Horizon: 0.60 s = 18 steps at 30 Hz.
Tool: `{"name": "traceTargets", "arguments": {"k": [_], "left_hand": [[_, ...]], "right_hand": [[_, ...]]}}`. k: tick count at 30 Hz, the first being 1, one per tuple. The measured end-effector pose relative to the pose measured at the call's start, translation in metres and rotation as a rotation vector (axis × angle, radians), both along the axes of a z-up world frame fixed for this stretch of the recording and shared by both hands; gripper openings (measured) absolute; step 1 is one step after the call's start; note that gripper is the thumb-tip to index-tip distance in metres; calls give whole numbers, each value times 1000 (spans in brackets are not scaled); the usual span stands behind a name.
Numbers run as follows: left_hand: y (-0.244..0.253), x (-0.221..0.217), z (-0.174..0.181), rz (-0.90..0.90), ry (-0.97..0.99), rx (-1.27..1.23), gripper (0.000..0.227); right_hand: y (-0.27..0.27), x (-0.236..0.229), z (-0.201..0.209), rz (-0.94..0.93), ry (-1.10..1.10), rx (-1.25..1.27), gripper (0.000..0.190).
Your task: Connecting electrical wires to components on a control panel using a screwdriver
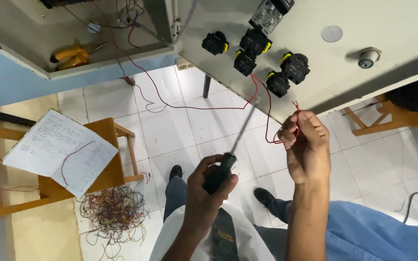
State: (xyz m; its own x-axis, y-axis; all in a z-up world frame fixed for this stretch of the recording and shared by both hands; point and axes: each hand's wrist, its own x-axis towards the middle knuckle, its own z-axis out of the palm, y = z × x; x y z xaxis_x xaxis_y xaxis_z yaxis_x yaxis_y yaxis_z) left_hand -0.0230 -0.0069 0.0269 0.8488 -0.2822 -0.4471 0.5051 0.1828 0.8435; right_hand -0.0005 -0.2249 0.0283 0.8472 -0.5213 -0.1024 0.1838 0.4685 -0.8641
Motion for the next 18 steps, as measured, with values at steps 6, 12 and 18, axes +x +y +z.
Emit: {"name": "traceTargets", "arguments": {"k": [6,12,18], "left_hand": [[-9,53,7,137,-672,-11,31],[-22,98,33,0,-767,-308,30],[57,149,-29,218,-731,54,32]], "right_hand": [[12,-6,8,196,-68,120,17],[33,-5,-10,358,-136,432,19],[50,-5,-19,335,-199,406,14]]}}
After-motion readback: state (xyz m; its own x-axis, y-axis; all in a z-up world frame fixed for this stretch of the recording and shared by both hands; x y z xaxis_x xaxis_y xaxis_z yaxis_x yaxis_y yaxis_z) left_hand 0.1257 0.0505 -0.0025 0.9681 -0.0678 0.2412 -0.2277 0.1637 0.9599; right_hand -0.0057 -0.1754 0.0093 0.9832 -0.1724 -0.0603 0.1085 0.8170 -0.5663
